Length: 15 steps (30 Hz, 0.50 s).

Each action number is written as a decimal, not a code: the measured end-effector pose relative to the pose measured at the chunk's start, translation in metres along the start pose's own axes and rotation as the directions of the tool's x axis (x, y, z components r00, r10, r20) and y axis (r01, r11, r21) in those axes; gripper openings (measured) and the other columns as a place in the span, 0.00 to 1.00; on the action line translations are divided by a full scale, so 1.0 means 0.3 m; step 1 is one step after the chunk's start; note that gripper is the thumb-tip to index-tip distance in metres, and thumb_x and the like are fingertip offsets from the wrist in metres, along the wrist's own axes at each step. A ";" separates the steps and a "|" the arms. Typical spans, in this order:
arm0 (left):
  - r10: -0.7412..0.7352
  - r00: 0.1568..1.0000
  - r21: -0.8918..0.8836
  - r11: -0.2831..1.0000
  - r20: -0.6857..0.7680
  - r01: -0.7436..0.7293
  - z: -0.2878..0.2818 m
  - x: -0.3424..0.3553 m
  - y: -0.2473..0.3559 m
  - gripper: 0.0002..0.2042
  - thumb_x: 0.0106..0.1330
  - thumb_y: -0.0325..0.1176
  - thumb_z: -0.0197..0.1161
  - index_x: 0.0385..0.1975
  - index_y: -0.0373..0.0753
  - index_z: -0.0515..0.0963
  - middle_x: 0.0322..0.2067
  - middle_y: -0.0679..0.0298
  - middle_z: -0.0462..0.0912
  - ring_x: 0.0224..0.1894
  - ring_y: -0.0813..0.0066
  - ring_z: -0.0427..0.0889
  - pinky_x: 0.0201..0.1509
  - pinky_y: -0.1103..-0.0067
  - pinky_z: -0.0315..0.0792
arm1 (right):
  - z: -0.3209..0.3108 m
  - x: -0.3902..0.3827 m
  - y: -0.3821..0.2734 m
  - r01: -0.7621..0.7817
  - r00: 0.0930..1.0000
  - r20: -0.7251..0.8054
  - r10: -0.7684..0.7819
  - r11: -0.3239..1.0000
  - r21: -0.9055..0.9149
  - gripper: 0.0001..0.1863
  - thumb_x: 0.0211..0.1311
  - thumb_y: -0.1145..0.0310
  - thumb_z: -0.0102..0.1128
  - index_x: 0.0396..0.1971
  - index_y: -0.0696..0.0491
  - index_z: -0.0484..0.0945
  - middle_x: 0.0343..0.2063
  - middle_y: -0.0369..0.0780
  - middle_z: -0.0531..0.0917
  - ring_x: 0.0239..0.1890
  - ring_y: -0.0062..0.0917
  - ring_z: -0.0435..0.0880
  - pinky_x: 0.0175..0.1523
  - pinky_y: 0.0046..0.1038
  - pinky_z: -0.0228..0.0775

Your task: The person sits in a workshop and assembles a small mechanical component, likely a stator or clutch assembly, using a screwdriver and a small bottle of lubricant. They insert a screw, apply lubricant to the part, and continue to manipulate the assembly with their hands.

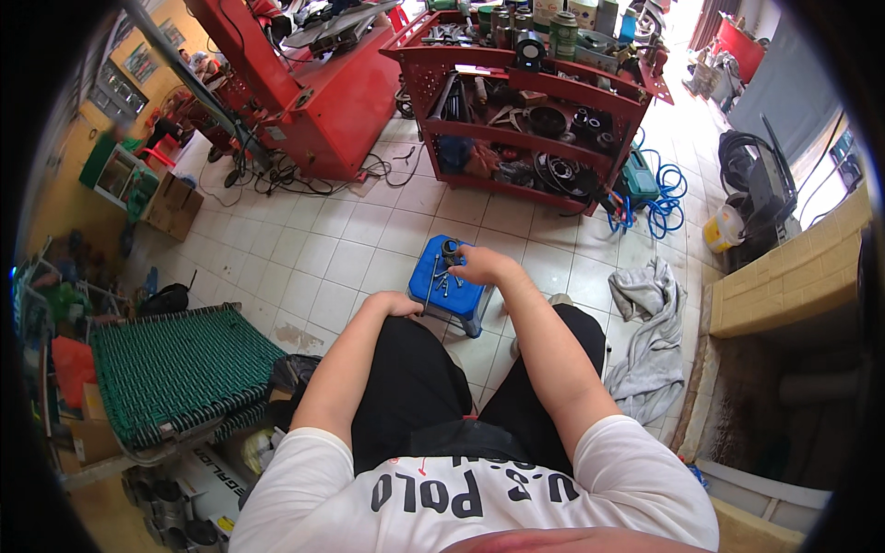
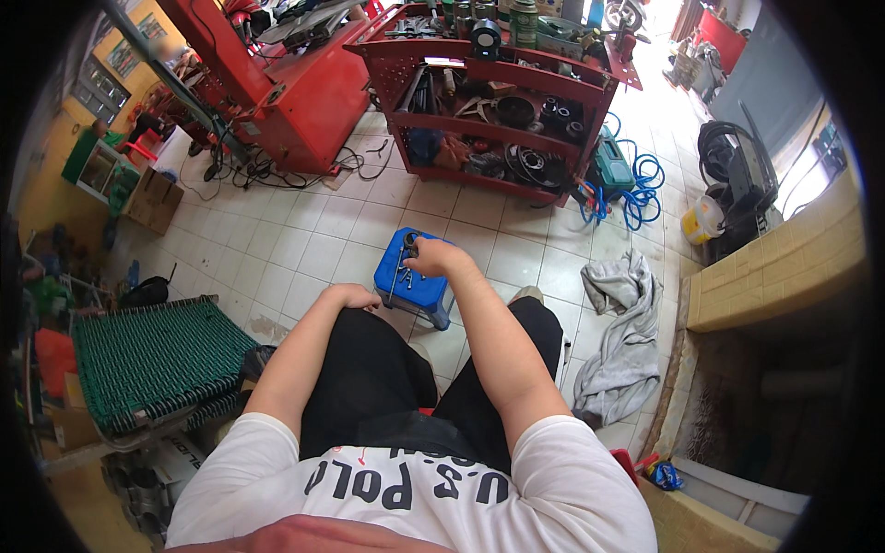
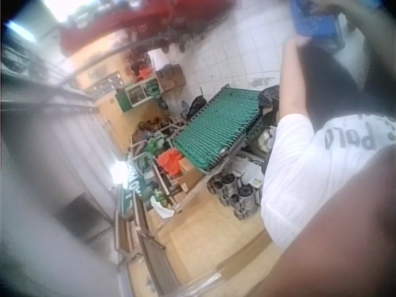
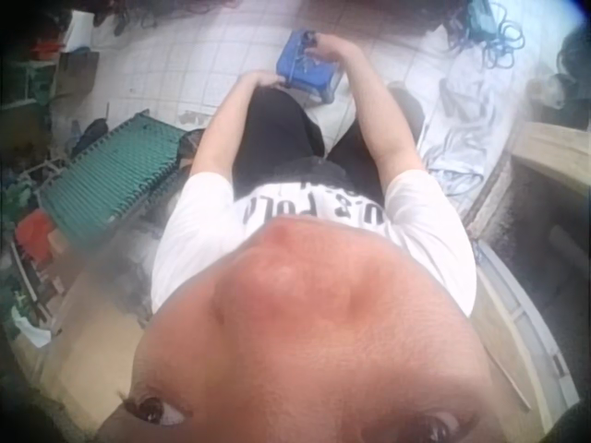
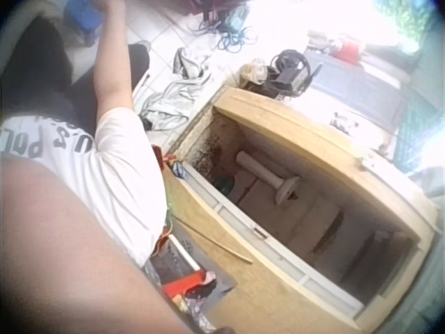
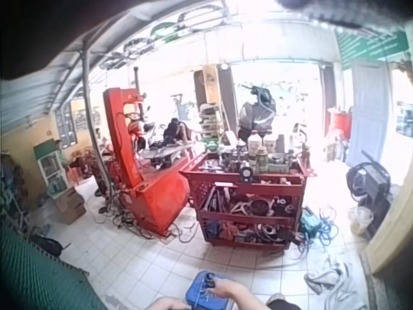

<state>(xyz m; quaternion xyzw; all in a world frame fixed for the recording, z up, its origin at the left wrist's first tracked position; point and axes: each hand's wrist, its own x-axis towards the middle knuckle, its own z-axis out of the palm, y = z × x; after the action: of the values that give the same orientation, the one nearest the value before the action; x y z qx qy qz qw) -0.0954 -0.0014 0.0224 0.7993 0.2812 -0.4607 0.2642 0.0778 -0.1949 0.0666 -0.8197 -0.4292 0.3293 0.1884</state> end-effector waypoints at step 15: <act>0.080 0.997 0.016 0.997 0.004 -0.080 -0.002 0.011 -0.009 0.27 0.61 0.56 0.56 0.52 0.46 0.86 0.53 0.61 0.86 0.53 0.64 0.84 0.62 0.71 0.73 | 0.009 -0.003 0.006 -0.005 1.000 0.012 0.006 1.000 -0.007 0.36 0.65 0.46 0.63 0.64 0.57 0.72 0.56 0.52 0.82 0.59 0.45 0.80 0.63 0.39 0.72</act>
<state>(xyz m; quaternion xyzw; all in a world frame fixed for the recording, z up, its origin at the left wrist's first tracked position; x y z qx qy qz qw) -0.0955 0.0015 0.0193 0.8112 0.2448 -0.4535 0.2764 0.0767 -0.1966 0.0639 -0.8195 -0.4293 0.3333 0.1819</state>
